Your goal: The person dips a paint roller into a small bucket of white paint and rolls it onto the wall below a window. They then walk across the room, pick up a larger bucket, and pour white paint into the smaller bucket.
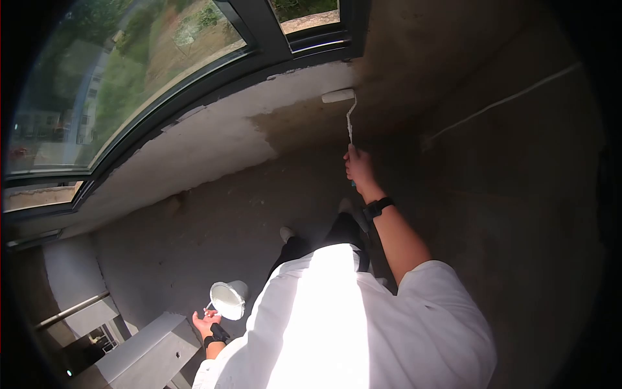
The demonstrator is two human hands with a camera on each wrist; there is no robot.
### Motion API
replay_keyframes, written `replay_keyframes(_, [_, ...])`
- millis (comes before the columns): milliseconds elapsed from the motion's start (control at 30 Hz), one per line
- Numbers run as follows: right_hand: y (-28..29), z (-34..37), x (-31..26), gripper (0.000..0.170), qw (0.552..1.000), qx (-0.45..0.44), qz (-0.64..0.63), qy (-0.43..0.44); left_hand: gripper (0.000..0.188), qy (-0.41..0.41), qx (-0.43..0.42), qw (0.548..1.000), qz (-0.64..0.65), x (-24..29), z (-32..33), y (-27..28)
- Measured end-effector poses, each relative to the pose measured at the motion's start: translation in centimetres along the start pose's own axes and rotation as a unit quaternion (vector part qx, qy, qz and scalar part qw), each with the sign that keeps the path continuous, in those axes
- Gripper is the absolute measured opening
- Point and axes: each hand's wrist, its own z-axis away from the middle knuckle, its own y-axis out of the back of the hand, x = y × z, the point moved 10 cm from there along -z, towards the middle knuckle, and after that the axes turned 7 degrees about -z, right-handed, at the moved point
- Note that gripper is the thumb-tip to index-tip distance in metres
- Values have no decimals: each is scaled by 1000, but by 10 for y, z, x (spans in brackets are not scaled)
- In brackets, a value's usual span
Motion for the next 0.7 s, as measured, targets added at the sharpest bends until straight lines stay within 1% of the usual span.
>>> replay_keyframes(100, [14,-11,19,42,999,17,8,-31,46,21,-10,1000,-2,11,-33,9])
replay_keyframes(133, [19,-13,18,42,998,34,32,-40,46,25,-16,999,-12,16,-43,12])
replay_keyframes(233, [24,10,12,42,997,52,49,-19,45,38,-43,998,-41,43,-69,19])
replay_keyframes(300, [22,50,13,41,997,63,27,-31,45,55,-79,994,-47,58,-84,18])
replay_keyframes(333, [25,79,14,41,996,76,16,-38,44,55,-92,991,-76,67,-100,26])
replay_keyframes(367, [19,98,17,41,995,88,9,-48,43,76,-99,989,-79,68,-100,14])
replay_keyframes(433, [24,163,29,40,995,80,-36,-53,41,66,-122,981,-132,79,-104,17])
replay_keyframes(500, [23,235,44,39,989,85,-98,-69,37,54,-168,973,-150,88,-126,16])
replay_keyframes(533, [11,270,57,39,981,69,-157,-90,33,40,-141,975,-164,93,-132,11])
replay_keyframes(567, [-4,298,58,38,970,42,-220,-99,31,14,-119,970,-210,97,-130,5])
replay_keyframes(600, [-3,273,73,38,963,-9,-249,-101,31,2,-143,963,-229,73,-145,-27])
replay_keyframes(633, [-8,297,83,38,954,-33,-277,-108,30,2,-159,950,-270,76,-145,-35])
replay_keyframes(700, [-20,343,76,35,967,14,-243,-74,30,-16,-186,919,-346,79,-144,-71])
